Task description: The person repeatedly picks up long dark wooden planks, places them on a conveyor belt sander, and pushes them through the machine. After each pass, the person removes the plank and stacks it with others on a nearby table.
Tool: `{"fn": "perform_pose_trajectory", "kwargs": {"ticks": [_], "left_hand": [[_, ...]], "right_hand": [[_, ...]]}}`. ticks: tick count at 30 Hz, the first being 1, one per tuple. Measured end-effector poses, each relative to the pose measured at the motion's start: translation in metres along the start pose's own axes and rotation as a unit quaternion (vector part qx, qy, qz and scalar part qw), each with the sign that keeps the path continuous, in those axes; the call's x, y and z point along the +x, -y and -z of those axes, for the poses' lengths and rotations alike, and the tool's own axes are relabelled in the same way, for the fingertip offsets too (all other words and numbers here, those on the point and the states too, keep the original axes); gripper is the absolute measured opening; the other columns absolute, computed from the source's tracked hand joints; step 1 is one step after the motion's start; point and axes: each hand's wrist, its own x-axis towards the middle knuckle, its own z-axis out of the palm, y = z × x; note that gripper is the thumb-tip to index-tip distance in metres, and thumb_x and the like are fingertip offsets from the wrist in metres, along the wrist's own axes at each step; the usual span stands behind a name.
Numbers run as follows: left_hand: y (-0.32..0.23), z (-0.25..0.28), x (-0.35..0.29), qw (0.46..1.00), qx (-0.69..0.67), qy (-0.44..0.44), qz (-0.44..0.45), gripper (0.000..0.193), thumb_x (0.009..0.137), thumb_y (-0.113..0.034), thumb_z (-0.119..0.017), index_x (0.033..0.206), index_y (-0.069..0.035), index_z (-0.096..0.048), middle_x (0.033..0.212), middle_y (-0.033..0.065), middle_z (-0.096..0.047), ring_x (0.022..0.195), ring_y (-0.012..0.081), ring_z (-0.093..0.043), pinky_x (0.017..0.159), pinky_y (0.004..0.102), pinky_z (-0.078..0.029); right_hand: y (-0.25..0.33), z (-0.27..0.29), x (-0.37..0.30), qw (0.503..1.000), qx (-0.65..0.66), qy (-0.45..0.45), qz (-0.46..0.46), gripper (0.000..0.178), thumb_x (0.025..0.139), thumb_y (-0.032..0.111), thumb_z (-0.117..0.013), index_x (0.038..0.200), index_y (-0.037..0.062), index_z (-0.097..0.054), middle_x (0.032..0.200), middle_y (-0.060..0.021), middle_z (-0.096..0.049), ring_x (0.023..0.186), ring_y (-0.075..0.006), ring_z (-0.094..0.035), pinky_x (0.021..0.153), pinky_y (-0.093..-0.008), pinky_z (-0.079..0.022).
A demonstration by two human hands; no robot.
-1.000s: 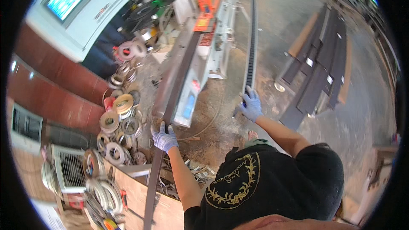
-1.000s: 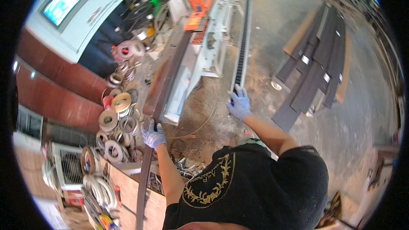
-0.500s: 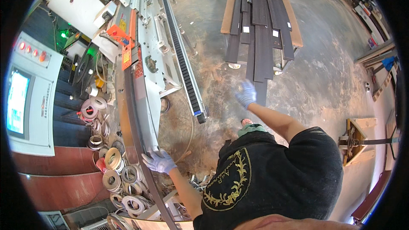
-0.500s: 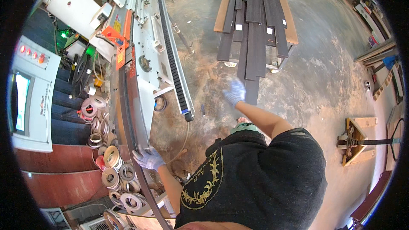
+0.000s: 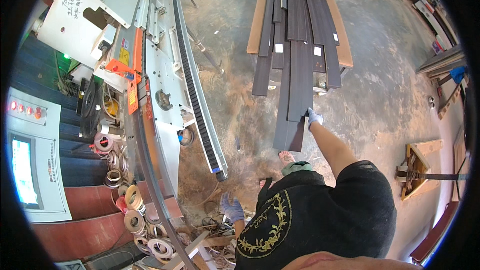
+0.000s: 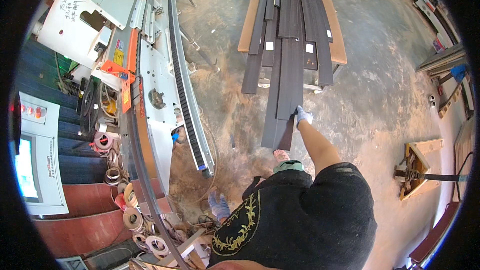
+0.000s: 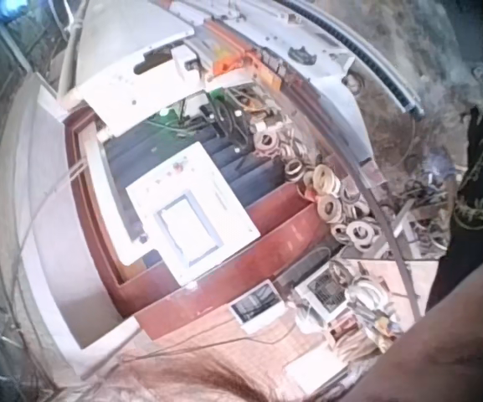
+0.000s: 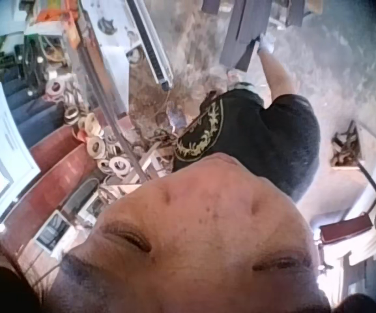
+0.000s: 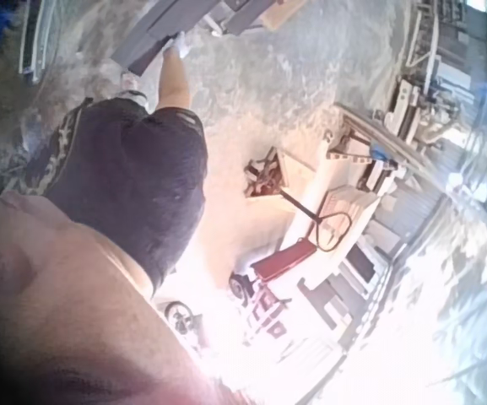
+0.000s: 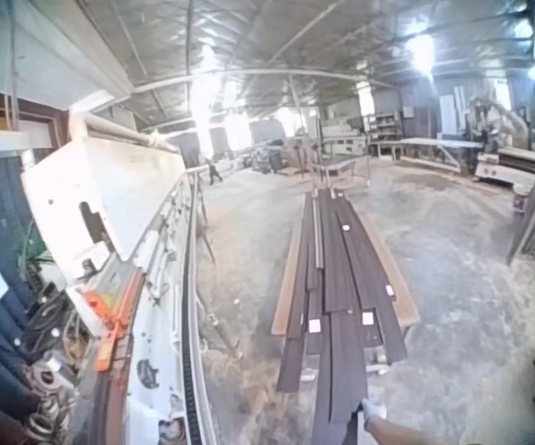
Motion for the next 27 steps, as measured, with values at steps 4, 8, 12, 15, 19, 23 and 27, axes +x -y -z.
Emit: {"fn": "perform_pose_trajectory", "kwargs": {"ticks": [4,8,12,15,19,23,27], "left_hand": [[-0.023,-0.014,0.000,0.996,0.025,0.085,0.001,0.042,0.078,-0.016,-0.066,0.119,-0.007,-0.061,0.123,0.0156,-0.057,0.118,0.0315,-0.050,0.102,0.0405,-0.038],[-0.064,-0.026,-0.001,0.984,0.048,0.173,-0.012,0.043,0.078,-0.017,-0.067,0.119,-0.009,-0.061,0.120,0.0143,-0.060,0.115,0.0317,-0.052,0.102,0.0406,-0.038],[-0.076,-0.040,0.003,0.968,0.051,0.242,-0.040,0.043,0.078,-0.020,-0.067,0.120,-0.012,-0.061,0.121,0.0144,-0.059,0.116,0.0320,-0.052,0.101,0.0407,-0.039],[-0.084,-0.048,0.005,0.960,0.058,0.269,-0.047,0.044,0.079,-0.021,-0.067,0.121,-0.012,-0.061,0.122,0.0145,-0.059,0.117,0.0318,-0.052,0.101,0.0407,-0.040],[-0.082,-0.055,0.012,0.955,0.052,0.276,-0.095,0.042,0.081,-0.019,-0.068,0.120,-0.009,-0.060,0.120,0.0127,-0.059,0.114,0.0283,-0.054,0.099,0.0378,-0.041],[-0.066,-0.061,0.013,0.959,0.046,0.272,-0.056,0.040,0.081,-0.023,-0.067,0.118,-0.009,-0.062,0.121,0.0140,-0.059,0.115,0.0312,-0.054,0.100,0.0396,-0.040],[-0.087,-0.055,0.017,0.955,0.081,0.283,-0.031,0.040,0.080,-0.023,-0.068,0.117,-0.008,-0.063,0.119,0.0139,-0.061,0.113,0.0312,-0.055,0.099,0.0397,-0.041]], "right_hand": [[-0.010,-0.009,-0.004,0.998,0.015,-0.043,0.034,0.068,0.067,0.034,-0.083,0.117,-0.0023,-0.054,0.111,-0.0199,-0.062,0.102,-0.0301,-0.060,0.090,-0.0392,-0.046],[-0.002,-0.004,-0.027,0.995,0.052,-0.076,0.032,0.071,0.067,0.029,-0.084,0.121,0.0012,-0.047,0.109,-0.0168,-0.061,0.099,-0.0277,-0.058,0.090,-0.0377,-0.046],[-0.001,0.006,0.013,0.979,0.113,0.172,-0.003,0.060,0.079,0.041,-0.072,0.119,-0.0008,-0.054,0.102,-0.0115,-0.064,0.089,-0.0226,-0.061,0.083,-0.0344,-0.048],[-0.002,0.010,0.035,0.962,0.057,0.257,0.065,0.054,0.083,0.044,-0.067,0.110,-0.0026,-0.061,0.095,-0.0113,-0.065,0.085,-0.0199,-0.059,0.078,-0.0349,-0.048],[-0.046,0.012,0.039,0.953,0.085,0.252,0.144,0.048,0.085,0.043,-0.066,0.100,-0.0034,-0.065,0.089,-0.0119,-0.066,0.082,-0.0174,-0.057,0.074,-0.0348,-0.047],[-0.067,0.063,-0.019,0.936,-0.080,0.334,0.076,0.045,0.085,0.041,-0.066,0.098,-0.0026,-0.066,0.091,-0.0114,-0.067,0.083,-0.0195,-0.061,0.073,-0.0330,-0.049],[-0.098,0.095,0.046,0.933,-0.061,0.351,0.048,0.047,0.083,0.037,-0.068,0.112,0.0007,-0.060,0.090,-0.0102,-0.066,0.075,-0.0185,-0.061,0.061,-0.0335,-0.050]]}}
